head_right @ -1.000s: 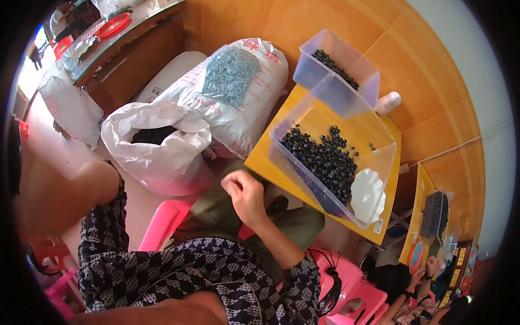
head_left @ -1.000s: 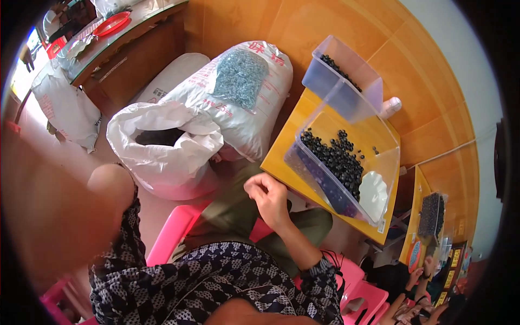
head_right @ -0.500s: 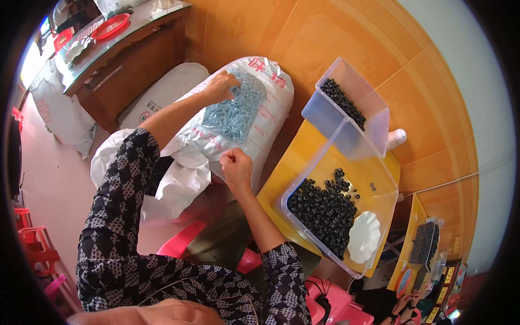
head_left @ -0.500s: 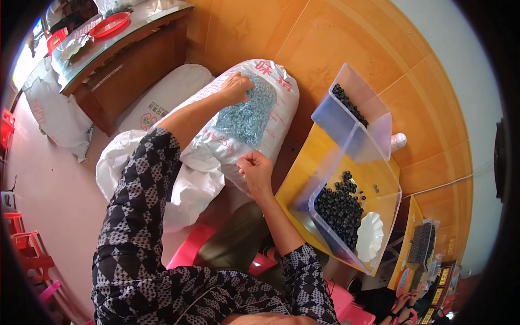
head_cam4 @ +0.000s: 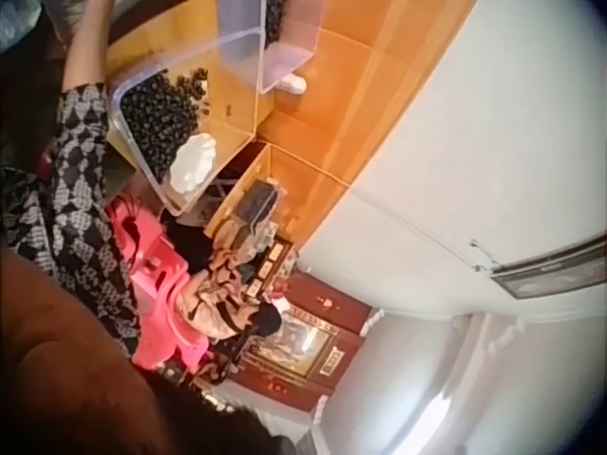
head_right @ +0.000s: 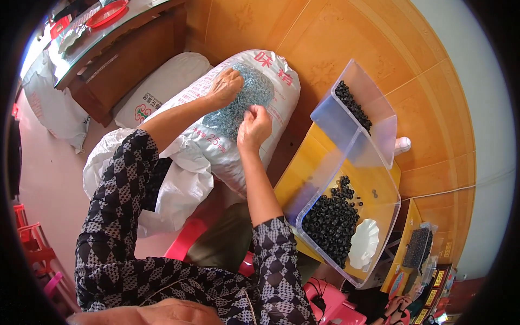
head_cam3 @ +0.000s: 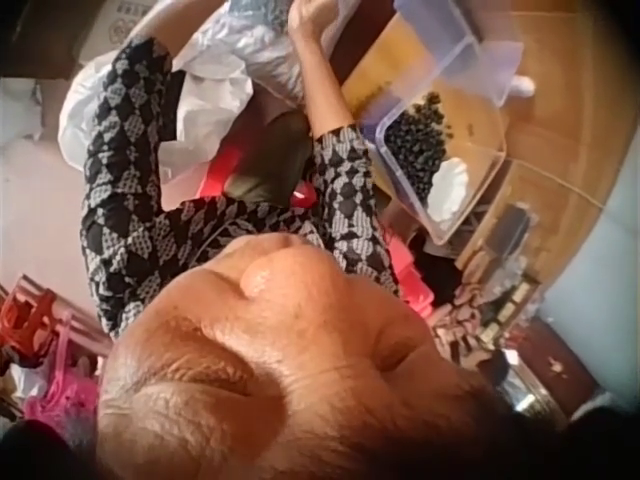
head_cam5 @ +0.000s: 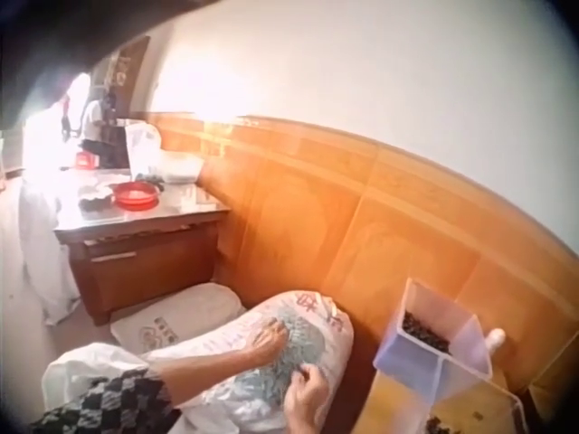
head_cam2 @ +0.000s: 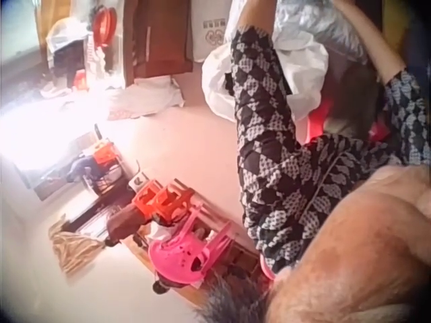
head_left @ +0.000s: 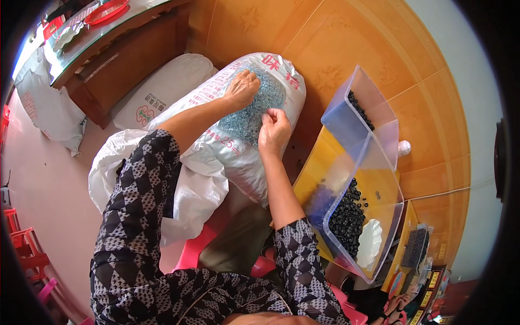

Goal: The recorder is sorting small blue and black beads and placing them into a plastic bag.

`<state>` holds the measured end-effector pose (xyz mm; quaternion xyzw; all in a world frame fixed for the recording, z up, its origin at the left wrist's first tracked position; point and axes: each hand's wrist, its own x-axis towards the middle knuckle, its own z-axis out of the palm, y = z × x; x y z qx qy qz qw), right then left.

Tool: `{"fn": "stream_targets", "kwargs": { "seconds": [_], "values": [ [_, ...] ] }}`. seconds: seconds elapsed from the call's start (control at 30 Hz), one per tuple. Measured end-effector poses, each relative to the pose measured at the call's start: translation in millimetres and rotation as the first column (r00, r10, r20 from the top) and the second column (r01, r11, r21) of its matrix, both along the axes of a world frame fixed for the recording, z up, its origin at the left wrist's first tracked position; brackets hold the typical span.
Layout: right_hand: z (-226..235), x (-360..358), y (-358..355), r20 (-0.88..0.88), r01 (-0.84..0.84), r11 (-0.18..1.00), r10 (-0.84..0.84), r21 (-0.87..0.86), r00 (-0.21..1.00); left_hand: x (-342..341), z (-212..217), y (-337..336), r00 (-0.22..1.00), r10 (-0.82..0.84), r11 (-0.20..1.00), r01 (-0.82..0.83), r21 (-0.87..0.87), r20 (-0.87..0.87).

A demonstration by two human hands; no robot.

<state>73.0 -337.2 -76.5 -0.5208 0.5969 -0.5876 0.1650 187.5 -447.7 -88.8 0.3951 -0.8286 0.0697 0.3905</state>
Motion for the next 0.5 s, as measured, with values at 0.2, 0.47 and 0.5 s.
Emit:
{"fn": "stream_targets", "kwargs": {
  "seconds": [0.2, 0.47, 0.5],
  "values": [
    [3.3, 11.8, -38.7, -0.615, 0.098, 0.977, -0.196, -0.189, 0.764, 16.4, 19.2, 8.8, 0.998, -0.059, 0.996, 0.058, 0.063, 0.016],
    [-1.8, 8.4, -71.5, -0.716, 0.006, 0.973, -0.175, -0.232, 0.676, 21.4, 11.6, -4.3, 0.974, -0.227, 0.972, 0.228, 0.048, -0.025],
    [-4.0, 6.8, -74.4, -0.716, 0.014, 0.977, -0.167, -0.215, 0.677, 20.8, 12.5, -5.1, 0.973, -0.230, 0.972, 0.231, 0.051, -0.029]
  ]
}}
